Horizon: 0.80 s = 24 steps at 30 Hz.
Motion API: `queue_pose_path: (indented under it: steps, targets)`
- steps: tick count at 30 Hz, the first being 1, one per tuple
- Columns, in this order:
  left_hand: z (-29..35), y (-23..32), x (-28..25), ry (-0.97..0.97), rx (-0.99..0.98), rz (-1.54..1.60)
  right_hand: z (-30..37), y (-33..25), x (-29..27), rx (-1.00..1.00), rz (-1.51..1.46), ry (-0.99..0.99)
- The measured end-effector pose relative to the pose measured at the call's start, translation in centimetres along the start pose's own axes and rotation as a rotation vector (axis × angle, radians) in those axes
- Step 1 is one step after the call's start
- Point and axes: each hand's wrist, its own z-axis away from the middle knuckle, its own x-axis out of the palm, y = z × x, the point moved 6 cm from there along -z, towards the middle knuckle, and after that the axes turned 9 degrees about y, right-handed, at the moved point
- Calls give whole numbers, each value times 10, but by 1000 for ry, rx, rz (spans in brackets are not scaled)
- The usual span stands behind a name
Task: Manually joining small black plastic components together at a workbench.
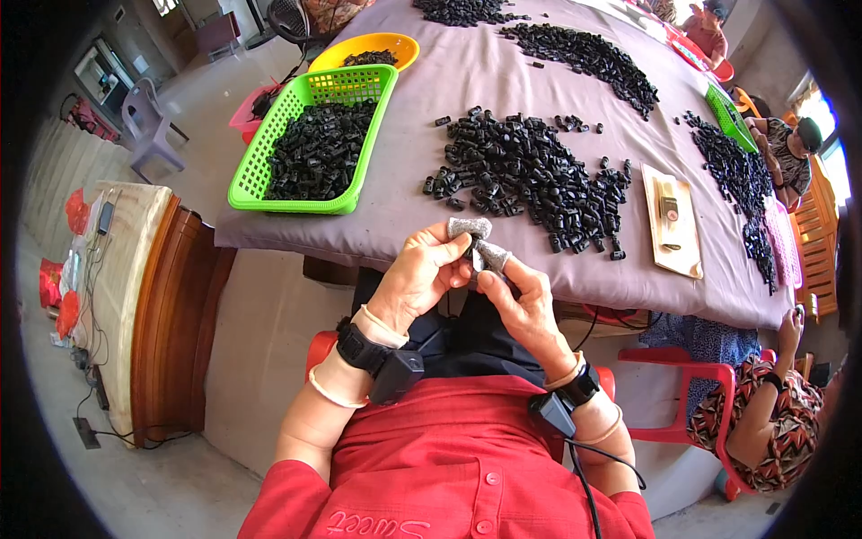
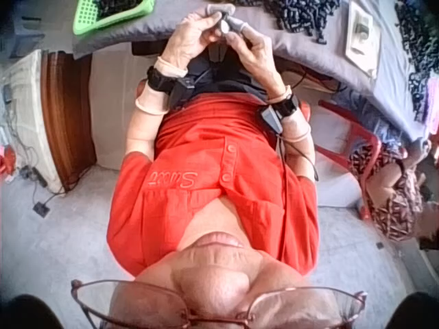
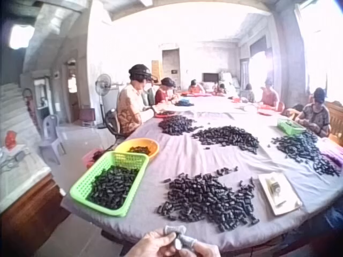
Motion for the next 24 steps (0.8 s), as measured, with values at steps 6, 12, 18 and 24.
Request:
queue_pose_path:
  steps: [6, 12, 18, 24]
  targets:
    - [-1, -1, 0, -10, -2, 5, 0, 4, 1, -9, -11, 5]
    - [-2, -3, -2, -5, -3, -3, 0, 6, 1, 11, -25, -3]
    - [-1, -2, 0, -14, 12, 3, 0, 3, 0, 26, 4, -10]
    - [-3, -4, -2, -18, -2, 8, -1, 3, 1, 22, 3, 2]
